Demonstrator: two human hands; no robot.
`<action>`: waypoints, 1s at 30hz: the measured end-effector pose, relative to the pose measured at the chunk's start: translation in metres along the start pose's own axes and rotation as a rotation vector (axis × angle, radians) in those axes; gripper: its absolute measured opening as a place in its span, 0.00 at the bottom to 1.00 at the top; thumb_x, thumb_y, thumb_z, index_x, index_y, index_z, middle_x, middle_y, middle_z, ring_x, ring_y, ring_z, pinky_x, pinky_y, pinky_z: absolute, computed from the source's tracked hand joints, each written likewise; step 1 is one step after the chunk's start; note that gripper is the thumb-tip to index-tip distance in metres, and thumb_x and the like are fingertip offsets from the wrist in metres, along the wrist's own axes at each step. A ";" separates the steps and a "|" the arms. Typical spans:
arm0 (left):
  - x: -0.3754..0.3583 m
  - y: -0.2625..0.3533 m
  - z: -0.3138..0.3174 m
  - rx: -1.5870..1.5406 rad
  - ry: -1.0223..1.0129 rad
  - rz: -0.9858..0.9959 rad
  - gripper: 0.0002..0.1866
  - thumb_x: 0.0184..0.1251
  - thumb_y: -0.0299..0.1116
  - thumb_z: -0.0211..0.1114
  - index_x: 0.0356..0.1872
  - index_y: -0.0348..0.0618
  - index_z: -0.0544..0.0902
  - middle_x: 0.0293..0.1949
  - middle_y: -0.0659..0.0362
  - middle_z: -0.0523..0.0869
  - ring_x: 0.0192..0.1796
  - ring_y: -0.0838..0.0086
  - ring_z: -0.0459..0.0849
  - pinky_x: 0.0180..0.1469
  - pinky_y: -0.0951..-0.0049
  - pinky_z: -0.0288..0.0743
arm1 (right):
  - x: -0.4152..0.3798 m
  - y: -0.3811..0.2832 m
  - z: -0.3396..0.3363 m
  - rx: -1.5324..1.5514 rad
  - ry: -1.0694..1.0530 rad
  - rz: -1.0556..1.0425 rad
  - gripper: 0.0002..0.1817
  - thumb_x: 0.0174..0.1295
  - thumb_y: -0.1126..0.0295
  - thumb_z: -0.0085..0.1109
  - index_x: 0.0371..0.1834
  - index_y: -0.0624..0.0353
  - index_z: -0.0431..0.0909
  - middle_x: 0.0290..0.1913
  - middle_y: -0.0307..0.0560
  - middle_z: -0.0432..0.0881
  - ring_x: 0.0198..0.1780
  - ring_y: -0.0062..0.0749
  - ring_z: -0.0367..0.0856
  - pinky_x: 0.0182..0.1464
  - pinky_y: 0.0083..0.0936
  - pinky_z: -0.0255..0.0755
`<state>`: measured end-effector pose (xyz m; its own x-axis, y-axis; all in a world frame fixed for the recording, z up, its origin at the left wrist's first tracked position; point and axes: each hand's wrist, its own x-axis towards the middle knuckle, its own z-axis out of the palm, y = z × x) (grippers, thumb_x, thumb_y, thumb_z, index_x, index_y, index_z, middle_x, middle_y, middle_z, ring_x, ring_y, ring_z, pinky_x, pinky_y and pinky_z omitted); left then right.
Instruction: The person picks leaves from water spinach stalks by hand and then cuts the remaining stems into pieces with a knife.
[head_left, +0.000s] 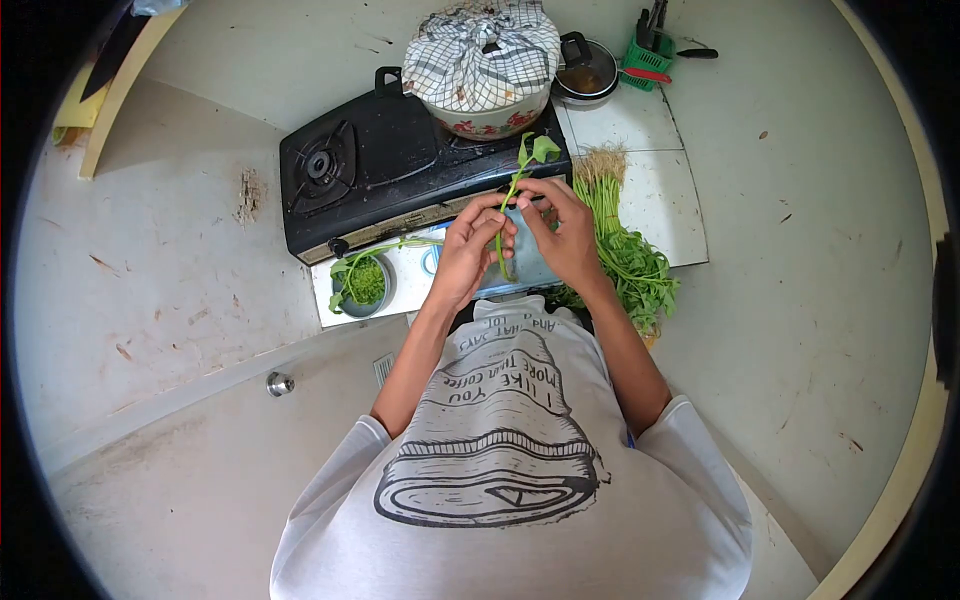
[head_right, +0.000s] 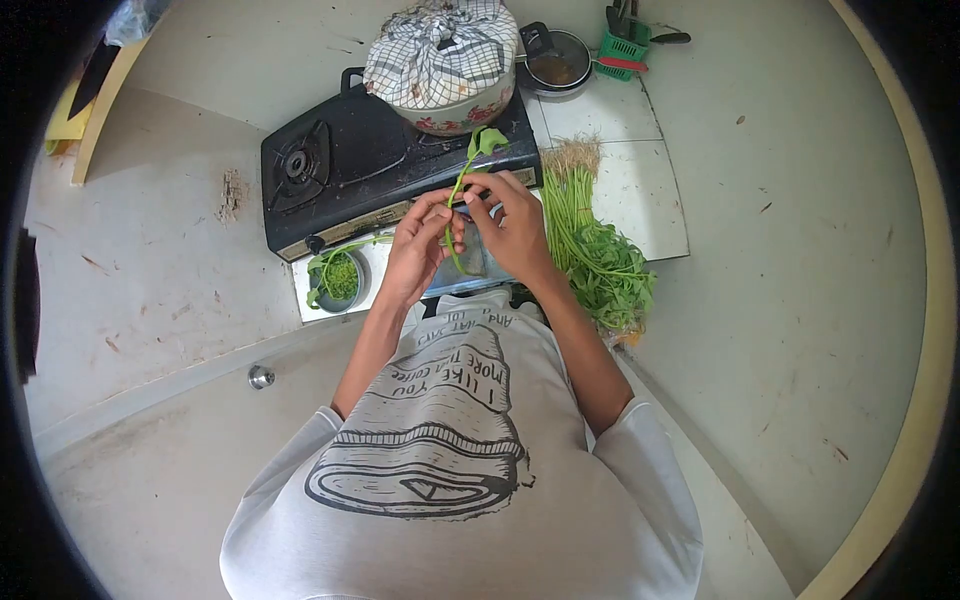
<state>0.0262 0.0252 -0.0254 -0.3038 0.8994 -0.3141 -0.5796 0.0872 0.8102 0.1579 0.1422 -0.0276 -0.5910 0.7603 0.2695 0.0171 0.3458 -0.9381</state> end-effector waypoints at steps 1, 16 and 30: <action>0.001 -0.001 -0.001 0.045 0.014 0.017 0.16 0.82 0.27 0.57 0.66 0.42 0.78 0.43 0.61 0.82 0.44 0.78 0.82 0.47 0.73 0.80 | -0.001 0.001 0.000 0.002 -0.005 -0.011 0.12 0.71 0.70 0.66 0.55 0.57 0.86 0.40 0.41 0.85 0.33 0.26 0.84 0.30 0.23 0.75; 0.013 0.005 0.009 0.196 0.091 0.223 0.09 0.81 0.26 0.61 0.56 0.37 0.79 0.48 0.57 0.86 0.49 0.77 0.86 0.54 0.67 0.89 | 0.013 -0.014 0.001 -0.123 0.012 -0.125 0.10 0.64 0.77 0.71 0.48 0.61 0.86 0.34 0.44 0.81 0.28 0.28 0.82 0.31 0.27 0.75; 0.023 0.024 0.013 0.283 0.185 0.277 0.06 0.76 0.26 0.69 0.47 0.36 0.84 0.42 0.59 0.91 0.43 0.82 0.86 0.41 0.82 0.77 | 0.022 -0.022 0.008 -0.079 0.090 -0.129 0.07 0.62 0.77 0.72 0.42 0.59 0.85 0.27 0.40 0.74 0.24 0.24 0.74 0.27 0.25 0.67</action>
<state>0.0147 0.0534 -0.0069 -0.5641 0.8157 -0.1279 -0.2350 -0.0101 0.9719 0.1380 0.1471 -0.0027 -0.5179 0.7515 0.4086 0.0110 0.4835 -0.8753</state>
